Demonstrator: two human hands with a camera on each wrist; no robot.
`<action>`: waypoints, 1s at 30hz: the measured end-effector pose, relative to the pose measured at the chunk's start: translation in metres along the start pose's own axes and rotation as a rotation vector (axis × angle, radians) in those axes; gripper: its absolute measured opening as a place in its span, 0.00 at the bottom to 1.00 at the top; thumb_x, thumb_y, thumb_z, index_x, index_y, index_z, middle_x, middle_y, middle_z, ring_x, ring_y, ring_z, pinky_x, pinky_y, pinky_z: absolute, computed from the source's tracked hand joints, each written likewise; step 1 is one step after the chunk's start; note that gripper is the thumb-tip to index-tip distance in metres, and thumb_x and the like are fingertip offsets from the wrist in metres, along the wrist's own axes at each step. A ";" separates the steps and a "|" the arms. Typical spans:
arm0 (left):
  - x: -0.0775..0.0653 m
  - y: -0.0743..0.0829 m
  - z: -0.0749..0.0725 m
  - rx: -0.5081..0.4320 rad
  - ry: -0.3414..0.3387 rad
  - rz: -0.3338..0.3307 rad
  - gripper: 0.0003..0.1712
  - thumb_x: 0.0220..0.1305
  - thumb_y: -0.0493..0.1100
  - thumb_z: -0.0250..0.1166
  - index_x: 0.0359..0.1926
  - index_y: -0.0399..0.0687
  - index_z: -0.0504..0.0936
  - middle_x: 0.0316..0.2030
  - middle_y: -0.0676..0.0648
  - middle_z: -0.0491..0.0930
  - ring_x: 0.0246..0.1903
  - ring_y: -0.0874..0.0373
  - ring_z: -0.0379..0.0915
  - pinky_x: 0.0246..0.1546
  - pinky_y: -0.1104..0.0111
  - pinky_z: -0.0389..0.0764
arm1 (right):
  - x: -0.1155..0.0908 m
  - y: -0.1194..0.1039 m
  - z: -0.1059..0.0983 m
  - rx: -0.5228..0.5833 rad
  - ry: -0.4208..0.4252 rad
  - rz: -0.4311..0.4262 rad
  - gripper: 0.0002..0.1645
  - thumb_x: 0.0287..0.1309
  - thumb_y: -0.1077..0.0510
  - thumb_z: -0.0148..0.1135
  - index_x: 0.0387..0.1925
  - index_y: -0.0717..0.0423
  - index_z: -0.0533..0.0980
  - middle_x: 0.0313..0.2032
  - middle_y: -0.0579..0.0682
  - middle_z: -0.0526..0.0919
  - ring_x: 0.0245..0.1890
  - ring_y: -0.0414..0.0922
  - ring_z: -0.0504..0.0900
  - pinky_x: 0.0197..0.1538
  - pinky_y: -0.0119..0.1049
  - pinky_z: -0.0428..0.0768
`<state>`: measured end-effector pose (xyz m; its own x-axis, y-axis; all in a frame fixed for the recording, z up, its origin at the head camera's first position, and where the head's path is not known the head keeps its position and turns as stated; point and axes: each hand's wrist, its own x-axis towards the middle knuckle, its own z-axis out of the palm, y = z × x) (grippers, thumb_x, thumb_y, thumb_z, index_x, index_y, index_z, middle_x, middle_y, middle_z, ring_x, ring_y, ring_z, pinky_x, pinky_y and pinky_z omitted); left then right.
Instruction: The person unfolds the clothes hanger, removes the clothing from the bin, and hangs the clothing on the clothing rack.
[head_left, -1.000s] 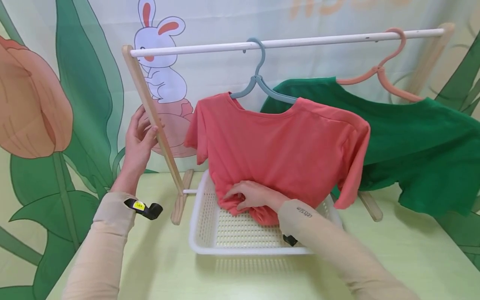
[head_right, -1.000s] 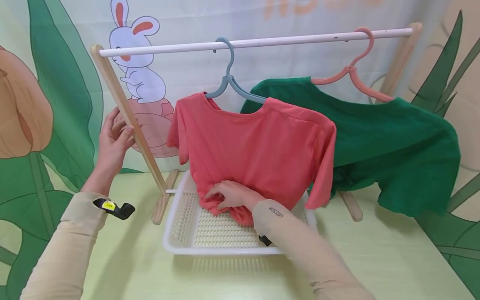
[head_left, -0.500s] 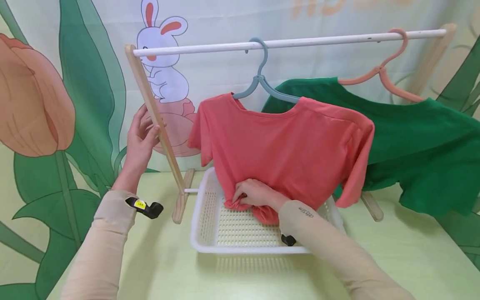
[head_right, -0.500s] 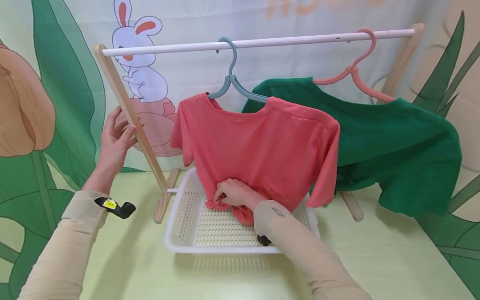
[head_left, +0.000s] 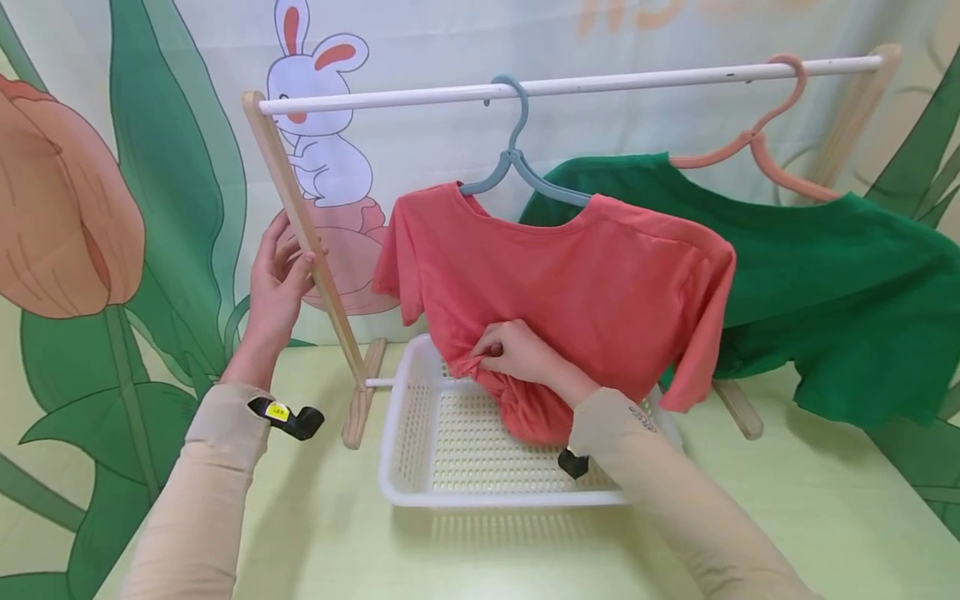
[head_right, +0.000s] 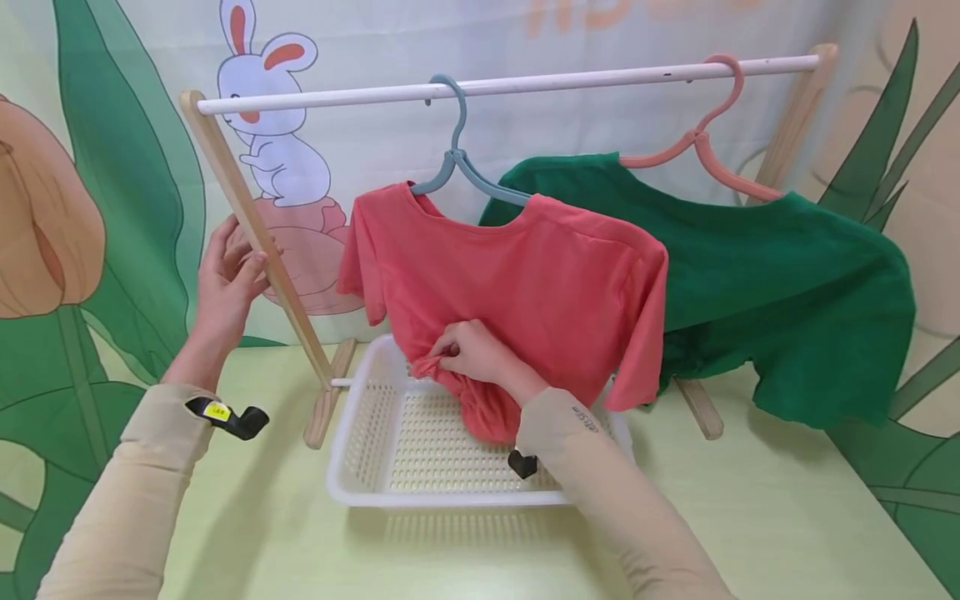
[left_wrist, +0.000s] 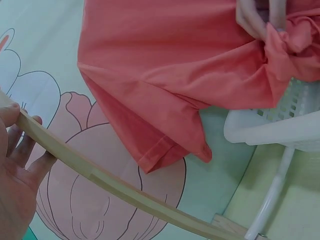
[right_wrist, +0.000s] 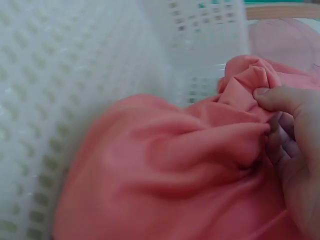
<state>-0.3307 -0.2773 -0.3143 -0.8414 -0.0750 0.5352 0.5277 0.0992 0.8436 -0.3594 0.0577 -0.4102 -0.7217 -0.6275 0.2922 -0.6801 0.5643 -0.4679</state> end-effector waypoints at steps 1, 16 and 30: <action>0.000 0.000 0.000 0.003 0.000 -0.001 0.35 0.72 0.39 0.57 0.74 0.67 0.60 0.58 0.54 0.75 0.58 0.52 0.74 0.62 0.42 0.67 | 0.000 -0.001 -0.003 0.017 0.023 0.011 0.07 0.56 0.57 0.72 0.38 0.47 0.88 0.33 0.44 0.86 0.32 0.37 0.79 0.39 0.27 0.78; 0.000 -0.003 -0.001 -0.008 0.003 0.009 0.35 0.71 0.38 0.57 0.74 0.66 0.60 0.58 0.54 0.75 0.58 0.54 0.75 0.61 0.51 0.73 | 0.007 -0.007 -0.032 0.223 0.379 0.168 0.11 0.60 0.54 0.68 0.44 0.47 0.86 0.39 0.48 0.85 0.34 0.42 0.82 0.41 0.35 0.85; -0.003 -0.002 -0.001 0.002 0.010 0.007 0.35 0.72 0.38 0.57 0.74 0.66 0.60 0.58 0.54 0.76 0.59 0.52 0.74 0.61 0.54 0.75 | 0.014 -0.005 -0.026 0.354 0.605 0.223 0.15 0.59 0.52 0.69 0.49 0.44 0.85 0.47 0.46 0.84 0.43 0.43 0.85 0.51 0.39 0.85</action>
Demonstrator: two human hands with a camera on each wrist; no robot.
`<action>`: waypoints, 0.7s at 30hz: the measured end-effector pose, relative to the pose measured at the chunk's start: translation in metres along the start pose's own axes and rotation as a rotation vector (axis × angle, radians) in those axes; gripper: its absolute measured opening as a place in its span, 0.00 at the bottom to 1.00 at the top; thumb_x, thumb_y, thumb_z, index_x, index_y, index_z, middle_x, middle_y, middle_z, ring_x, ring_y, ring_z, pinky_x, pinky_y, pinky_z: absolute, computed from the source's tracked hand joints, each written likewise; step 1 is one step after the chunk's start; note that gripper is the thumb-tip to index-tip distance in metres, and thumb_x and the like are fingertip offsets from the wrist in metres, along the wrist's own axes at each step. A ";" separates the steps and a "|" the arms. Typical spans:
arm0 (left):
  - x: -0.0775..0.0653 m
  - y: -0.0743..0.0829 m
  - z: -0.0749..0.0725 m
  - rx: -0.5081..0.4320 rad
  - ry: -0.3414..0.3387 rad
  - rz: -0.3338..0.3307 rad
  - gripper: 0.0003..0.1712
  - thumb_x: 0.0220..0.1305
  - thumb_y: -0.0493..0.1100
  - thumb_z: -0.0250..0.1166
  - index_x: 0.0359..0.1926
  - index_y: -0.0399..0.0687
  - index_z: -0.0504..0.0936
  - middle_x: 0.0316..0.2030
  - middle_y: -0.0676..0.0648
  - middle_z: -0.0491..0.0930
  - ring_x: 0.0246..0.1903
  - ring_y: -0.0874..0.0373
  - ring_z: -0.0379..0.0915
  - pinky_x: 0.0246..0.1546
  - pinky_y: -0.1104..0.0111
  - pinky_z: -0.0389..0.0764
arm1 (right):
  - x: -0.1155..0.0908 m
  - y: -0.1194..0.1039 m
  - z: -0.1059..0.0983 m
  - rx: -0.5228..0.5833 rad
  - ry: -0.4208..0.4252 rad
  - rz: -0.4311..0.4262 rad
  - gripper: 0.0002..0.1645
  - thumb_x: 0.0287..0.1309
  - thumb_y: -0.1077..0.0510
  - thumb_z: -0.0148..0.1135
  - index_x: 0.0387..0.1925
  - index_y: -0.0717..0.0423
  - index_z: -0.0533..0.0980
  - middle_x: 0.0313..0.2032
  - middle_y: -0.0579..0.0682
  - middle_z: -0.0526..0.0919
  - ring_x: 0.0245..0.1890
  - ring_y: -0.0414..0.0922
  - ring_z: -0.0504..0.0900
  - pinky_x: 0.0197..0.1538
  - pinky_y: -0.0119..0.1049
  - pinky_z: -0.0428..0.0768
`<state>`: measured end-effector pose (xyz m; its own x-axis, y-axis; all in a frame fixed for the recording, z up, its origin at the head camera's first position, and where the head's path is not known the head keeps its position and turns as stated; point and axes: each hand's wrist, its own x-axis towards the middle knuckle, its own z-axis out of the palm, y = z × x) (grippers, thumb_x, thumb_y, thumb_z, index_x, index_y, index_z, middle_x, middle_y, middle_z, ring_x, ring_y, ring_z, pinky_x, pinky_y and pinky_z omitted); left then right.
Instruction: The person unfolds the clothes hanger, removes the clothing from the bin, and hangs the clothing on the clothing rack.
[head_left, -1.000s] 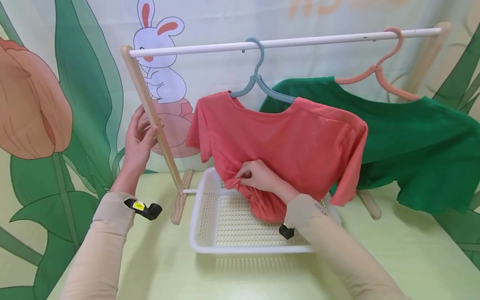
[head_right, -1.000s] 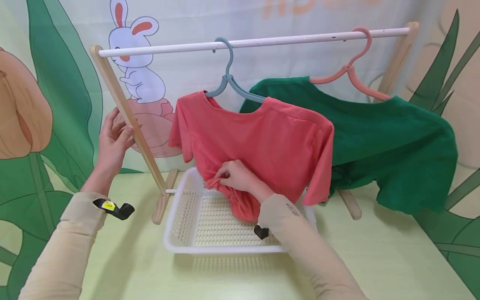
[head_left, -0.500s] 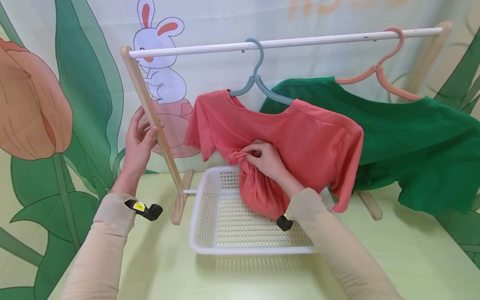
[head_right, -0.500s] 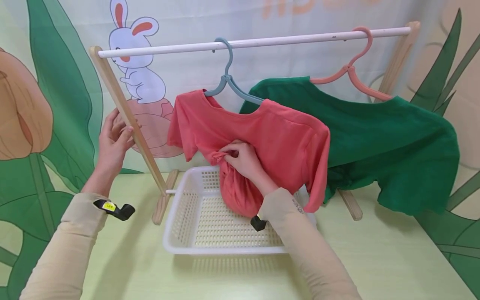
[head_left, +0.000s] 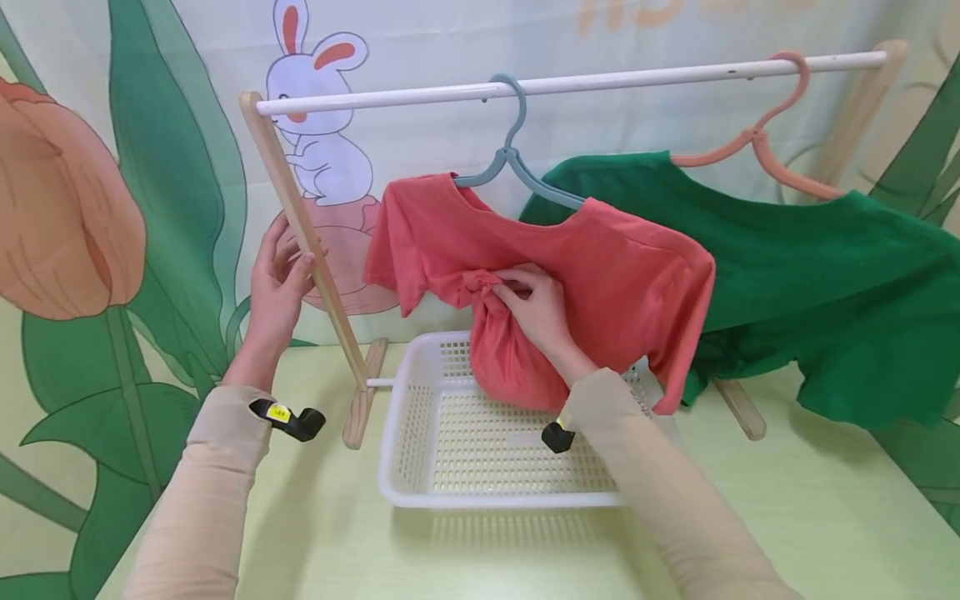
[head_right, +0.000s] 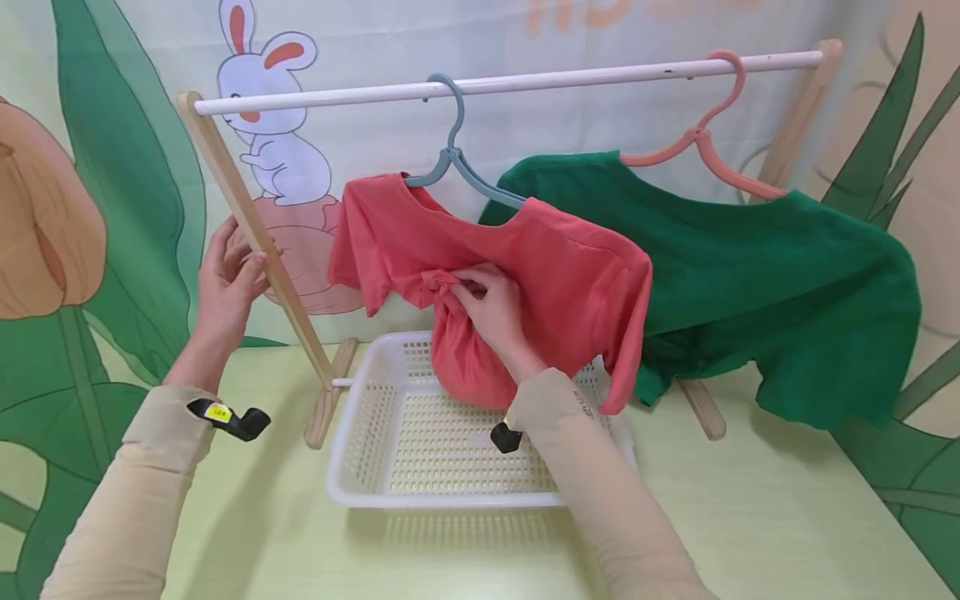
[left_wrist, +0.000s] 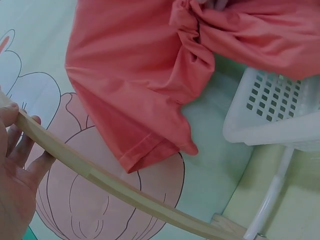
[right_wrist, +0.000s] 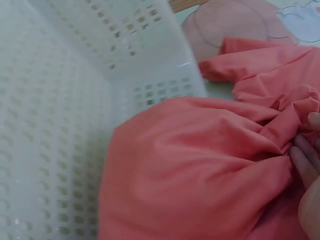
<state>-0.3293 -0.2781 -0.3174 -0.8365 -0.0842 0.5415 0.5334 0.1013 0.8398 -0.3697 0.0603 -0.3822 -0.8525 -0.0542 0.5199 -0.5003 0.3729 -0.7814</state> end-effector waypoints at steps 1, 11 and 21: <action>0.000 0.000 0.000 0.000 0.003 0.000 0.35 0.72 0.38 0.57 0.74 0.66 0.60 0.58 0.54 0.75 0.59 0.52 0.74 0.61 0.55 0.75 | 0.000 0.003 0.003 0.001 -0.012 -0.004 0.15 0.60 0.52 0.69 0.49 0.44 0.85 0.47 0.46 0.83 0.44 0.43 0.86 0.51 0.39 0.85; 0.000 0.001 0.002 0.002 0.001 -0.002 0.35 0.72 0.39 0.57 0.74 0.67 0.60 0.57 0.54 0.76 0.59 0.53 0.75 0.61 0.53 0.74 | -0.008 0.022 0.021 -0.017 -0.203 -0.015 0.23 0.59 0.57 0.69 0.57 0.45 0.80 0.54 0.45 0.83 0.52 0.44 0.84 0.56 0.39 0.83; 0.000 -0.001 0.000 -0.006 0.006 -0.004 0.35 0.72 0.37 0.56 0.75 0.65 0.59 0.59 0.54 0.75 0.57 0.59 0.76 0.59 0.60 0.77 | -0.009 0.029 0.029 -0.248 -0.468 0.029 0.32 0.59 0.53 0.69 0.65 0.42 0.73 0.63 0.45 0.76 0.66 0.47 0.70 0.66 0.45 0.76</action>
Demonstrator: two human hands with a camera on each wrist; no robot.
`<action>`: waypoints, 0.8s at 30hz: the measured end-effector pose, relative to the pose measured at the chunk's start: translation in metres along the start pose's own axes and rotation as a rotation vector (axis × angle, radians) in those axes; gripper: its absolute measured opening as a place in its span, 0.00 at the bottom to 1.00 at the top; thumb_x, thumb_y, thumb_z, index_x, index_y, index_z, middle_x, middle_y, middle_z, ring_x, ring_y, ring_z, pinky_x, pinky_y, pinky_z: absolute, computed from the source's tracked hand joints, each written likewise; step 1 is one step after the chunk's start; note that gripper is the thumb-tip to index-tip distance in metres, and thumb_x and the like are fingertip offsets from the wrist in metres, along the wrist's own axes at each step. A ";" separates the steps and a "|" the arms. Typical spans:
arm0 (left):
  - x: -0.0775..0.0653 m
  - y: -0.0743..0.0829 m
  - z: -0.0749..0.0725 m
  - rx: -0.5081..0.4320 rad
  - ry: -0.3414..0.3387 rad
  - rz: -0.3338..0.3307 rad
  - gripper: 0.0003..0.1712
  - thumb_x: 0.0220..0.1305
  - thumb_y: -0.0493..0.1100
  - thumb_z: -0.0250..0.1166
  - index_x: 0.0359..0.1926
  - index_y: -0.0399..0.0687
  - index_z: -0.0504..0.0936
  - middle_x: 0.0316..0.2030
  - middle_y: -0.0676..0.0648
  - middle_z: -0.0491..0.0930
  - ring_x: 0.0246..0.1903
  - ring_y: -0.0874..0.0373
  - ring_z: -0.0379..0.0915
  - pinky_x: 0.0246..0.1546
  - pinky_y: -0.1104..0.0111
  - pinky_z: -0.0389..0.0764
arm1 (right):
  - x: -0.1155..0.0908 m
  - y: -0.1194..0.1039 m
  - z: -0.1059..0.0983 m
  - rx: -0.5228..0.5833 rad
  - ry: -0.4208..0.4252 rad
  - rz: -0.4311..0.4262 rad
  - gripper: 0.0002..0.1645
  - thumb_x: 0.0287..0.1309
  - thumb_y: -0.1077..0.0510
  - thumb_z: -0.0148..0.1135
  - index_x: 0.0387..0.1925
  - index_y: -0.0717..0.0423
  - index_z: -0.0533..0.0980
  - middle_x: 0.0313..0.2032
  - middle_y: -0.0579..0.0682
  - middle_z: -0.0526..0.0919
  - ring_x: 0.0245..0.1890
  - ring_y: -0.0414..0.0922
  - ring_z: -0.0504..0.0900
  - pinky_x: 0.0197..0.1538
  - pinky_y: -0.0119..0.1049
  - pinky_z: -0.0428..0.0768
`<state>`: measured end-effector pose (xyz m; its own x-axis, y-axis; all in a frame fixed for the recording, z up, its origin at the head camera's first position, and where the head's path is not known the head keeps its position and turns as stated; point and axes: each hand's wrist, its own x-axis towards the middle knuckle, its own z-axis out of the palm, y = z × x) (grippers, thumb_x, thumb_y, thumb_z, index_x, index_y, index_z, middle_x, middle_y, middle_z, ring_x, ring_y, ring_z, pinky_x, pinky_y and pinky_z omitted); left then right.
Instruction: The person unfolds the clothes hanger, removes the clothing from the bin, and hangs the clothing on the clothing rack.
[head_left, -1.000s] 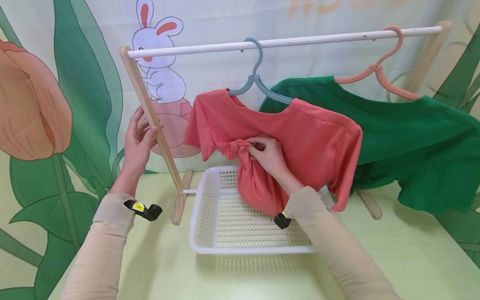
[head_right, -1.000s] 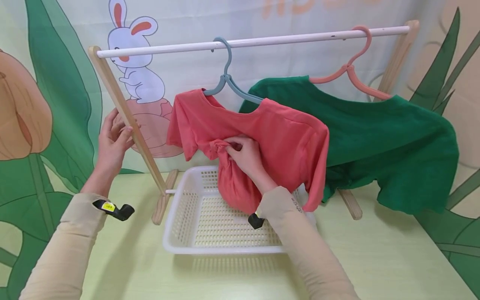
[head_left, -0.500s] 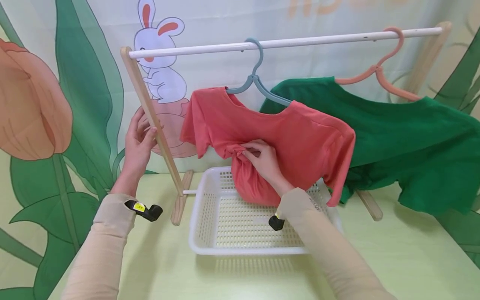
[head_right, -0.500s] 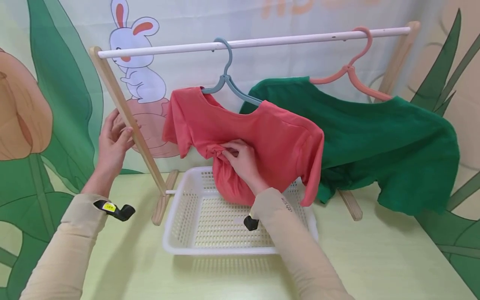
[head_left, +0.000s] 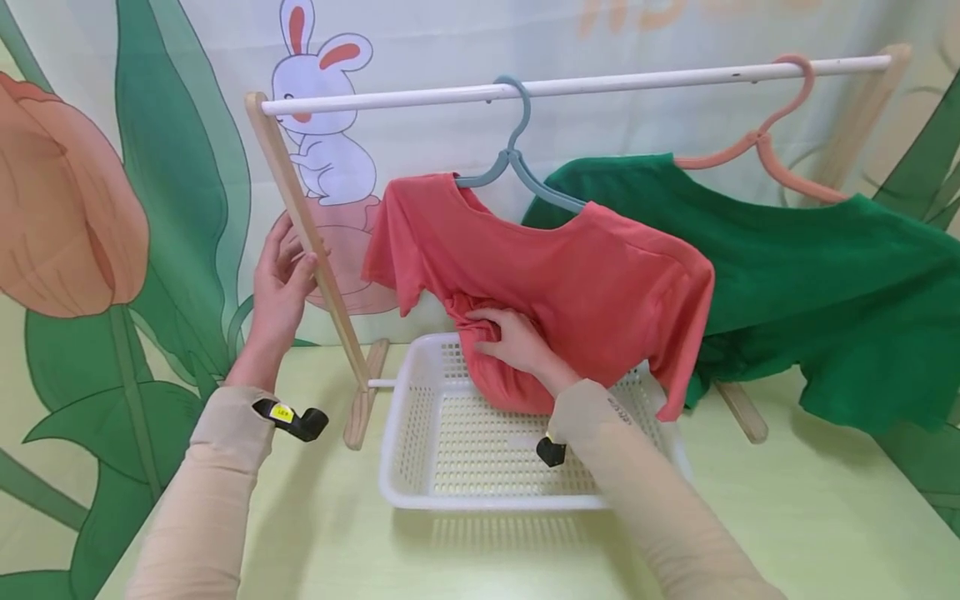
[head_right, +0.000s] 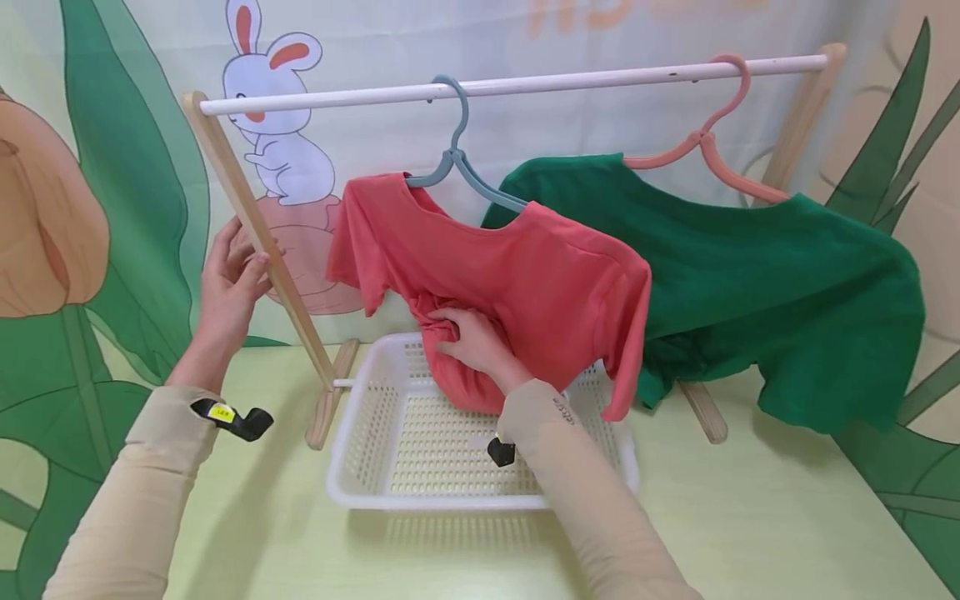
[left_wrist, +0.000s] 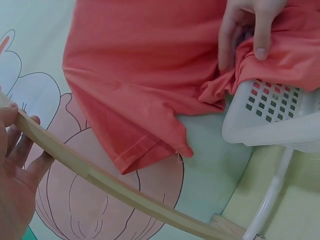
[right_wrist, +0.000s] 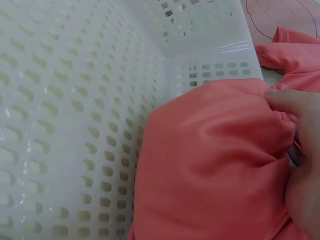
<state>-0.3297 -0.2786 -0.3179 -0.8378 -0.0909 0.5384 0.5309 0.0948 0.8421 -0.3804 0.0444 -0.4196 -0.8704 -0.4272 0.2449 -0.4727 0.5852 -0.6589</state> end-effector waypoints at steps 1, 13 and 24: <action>0.000 0.000 0.000 -0.005 -0.002 0.001 0.35 0.72 0.37 0.56 0.75 0.65 0.59 0.59 0.54 0.74 0.57 0.58 0.76 0.59 0.60 0.77 | -0.001 0.000 0.000 0.000 -0.006 -0.003 0.32 0.59 0.54 0.69 0.65 0.43 0.73 0.63 0.45 0.76 0.66 0.47 0.70 0.66 0.45 0.76; 0.001 0.001 0.003 -0.001 -0.002 0.010 0.35 0.72 0.38 0.57 0.74 0.66 0.60 0.58 0.54 0.76 0.59 0.53 0.74 0.59 0.58 0.77 | -0.017 0.000 -0.021 0.047 -0.008 -0.133 0.08 0.55 0.59 0.73 0.34 0.49 0.79 0.33 0.45 0.82 0.36 0.42 0.79 0.44 0.35 0.81; 0.000 0.000 0.002 0.010 0.011 -0.015 0.35 0.72 0.39 0.57 0.75 0.67 0.59 0.60 0.53 0.74 0.59 0.53 0.74 0.60 0.58 0.76 | -0.037 0.007 -0.032 -0.021 -0.328 -0.065 0.08 0.54 0.56 0.73 0.36 0.49 0.83 0.30 0.43 0.84 0.33 0.40 0.80 0.40 0.33 0.81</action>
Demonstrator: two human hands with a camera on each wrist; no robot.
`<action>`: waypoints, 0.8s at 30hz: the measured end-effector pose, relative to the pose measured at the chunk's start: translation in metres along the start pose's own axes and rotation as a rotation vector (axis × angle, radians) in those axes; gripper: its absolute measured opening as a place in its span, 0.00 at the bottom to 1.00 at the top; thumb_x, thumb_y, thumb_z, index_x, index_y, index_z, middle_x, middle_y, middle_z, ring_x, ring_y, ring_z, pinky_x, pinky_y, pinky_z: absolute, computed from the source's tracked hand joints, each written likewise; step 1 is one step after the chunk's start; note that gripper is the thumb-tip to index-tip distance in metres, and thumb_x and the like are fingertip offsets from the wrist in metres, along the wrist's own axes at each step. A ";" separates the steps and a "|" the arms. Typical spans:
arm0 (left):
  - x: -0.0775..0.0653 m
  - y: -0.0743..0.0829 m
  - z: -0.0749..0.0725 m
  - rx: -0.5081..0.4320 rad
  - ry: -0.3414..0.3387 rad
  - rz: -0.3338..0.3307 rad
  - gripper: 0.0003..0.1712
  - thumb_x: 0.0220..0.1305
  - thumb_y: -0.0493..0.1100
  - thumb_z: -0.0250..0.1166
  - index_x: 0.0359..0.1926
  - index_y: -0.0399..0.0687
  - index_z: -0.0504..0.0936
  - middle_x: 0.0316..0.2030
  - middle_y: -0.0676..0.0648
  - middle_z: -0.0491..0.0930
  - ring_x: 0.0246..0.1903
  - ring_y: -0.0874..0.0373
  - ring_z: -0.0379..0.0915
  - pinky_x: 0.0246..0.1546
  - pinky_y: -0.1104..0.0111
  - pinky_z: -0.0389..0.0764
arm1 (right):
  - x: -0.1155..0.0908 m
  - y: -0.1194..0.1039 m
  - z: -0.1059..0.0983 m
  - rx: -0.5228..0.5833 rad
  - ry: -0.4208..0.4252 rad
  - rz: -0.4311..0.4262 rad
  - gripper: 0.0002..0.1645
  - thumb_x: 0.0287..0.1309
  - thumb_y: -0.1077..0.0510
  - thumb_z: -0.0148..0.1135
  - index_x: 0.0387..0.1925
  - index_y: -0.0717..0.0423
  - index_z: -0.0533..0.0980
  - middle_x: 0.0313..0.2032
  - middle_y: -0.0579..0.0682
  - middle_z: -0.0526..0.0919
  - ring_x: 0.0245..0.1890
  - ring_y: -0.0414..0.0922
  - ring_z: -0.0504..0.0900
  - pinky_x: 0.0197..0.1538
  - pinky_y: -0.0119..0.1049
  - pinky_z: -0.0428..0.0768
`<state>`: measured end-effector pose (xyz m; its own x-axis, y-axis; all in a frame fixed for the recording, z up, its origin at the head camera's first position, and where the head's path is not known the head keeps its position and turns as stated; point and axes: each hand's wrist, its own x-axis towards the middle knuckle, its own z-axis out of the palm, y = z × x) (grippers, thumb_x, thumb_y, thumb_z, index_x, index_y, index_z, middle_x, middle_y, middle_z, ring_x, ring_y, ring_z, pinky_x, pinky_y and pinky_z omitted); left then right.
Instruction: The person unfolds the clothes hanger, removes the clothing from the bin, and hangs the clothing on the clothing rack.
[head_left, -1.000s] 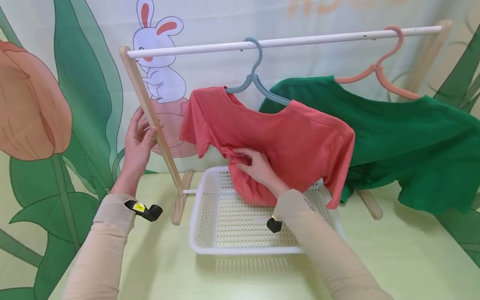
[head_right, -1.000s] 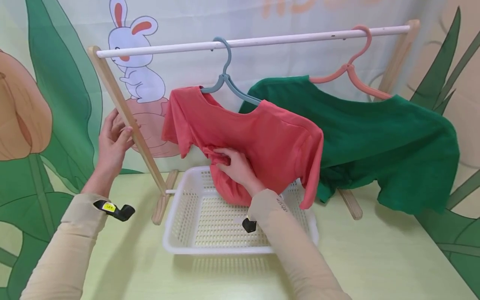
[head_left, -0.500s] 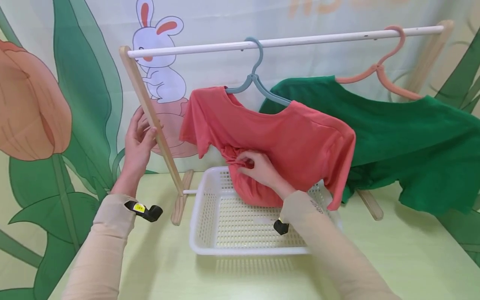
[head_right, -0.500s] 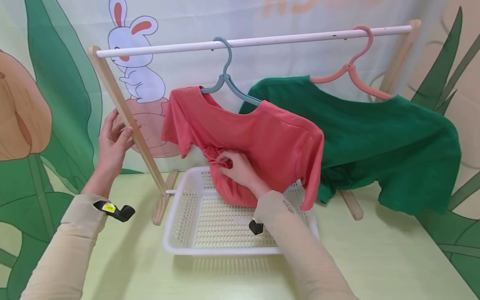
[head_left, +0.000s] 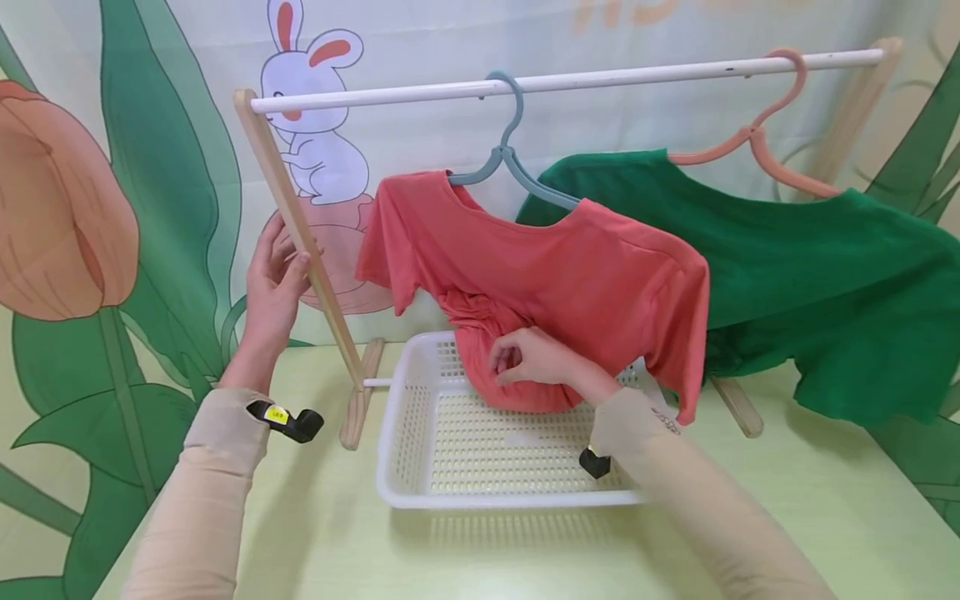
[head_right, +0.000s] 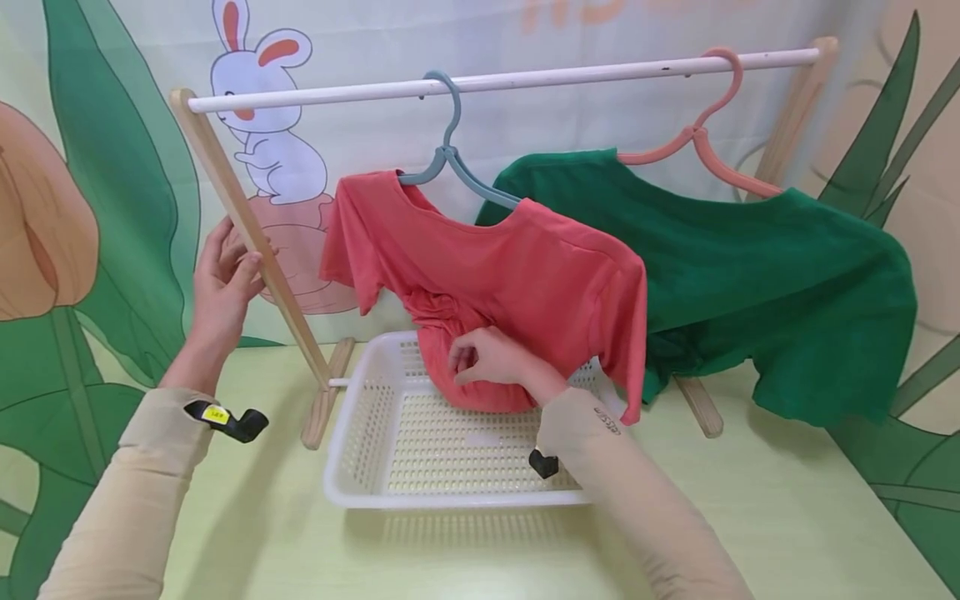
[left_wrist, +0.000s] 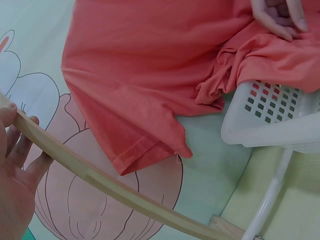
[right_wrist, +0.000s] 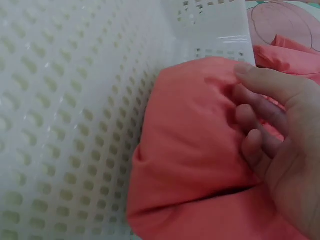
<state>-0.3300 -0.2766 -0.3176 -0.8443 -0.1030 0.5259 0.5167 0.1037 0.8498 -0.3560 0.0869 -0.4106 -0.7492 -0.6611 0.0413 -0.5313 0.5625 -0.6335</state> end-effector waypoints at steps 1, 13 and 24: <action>0.000 0.000 0.000 -0.001 0.000 -0.001 0.35 0.72 0.39 0.57 0.75 0.68 0.59 0.60 0.53 0.74 0.60 0.52 0.74 0.60 0.58 0.76 | -0.001 0.001 0.000 -0.008 -0.020 0.007 0.08 0.54 0.57 0.73 0.37 0.49 0.83 0.31 0.44 0.84 0.33 0.40 0.80 0.40 0.33 0.81; -0.001 0.001 0.000 -0.024 0.006 -0.011 0.35 0.72 0.38 0.57 0.74 0.67 0.60 0.59 0.53 0.74 0.60 0.51 0.73 0.60 0.57 0.75 | -0.006 0.015 0.014 -0.065 -0.087 -0.021 0.27 0.52 0.59 0.74 0.55 0.50 0.80 0.49 0.50 0.82 0.50 0.47 0.78 0.52 0.38 0.79; -0.001 0.000 0.000 -0.024 0.011 0.001 0.35 0.72 0.38 0.57 0.74 0.67 0.60 0.60 0.52 0.74 0.58 0.53 0.74 0.58 0.62 0.78 | -0.008 0.021 0.025 -0.214 -0.072 -0.081 0.29 0.50 0.59 0.76 0.57 0.48 0.80 0.46 0.46 0.80 0.45 0.44 0.75 0.45 0.31 0.76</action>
<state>-0.3290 -0.2764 -0.3186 -0.8422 -0.1135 0.5271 0.5210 0.0802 0.8498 -0.3505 0.0915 -0.4437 -0.6748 -0.7376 0.0249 -0.6658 0.5938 -0.4518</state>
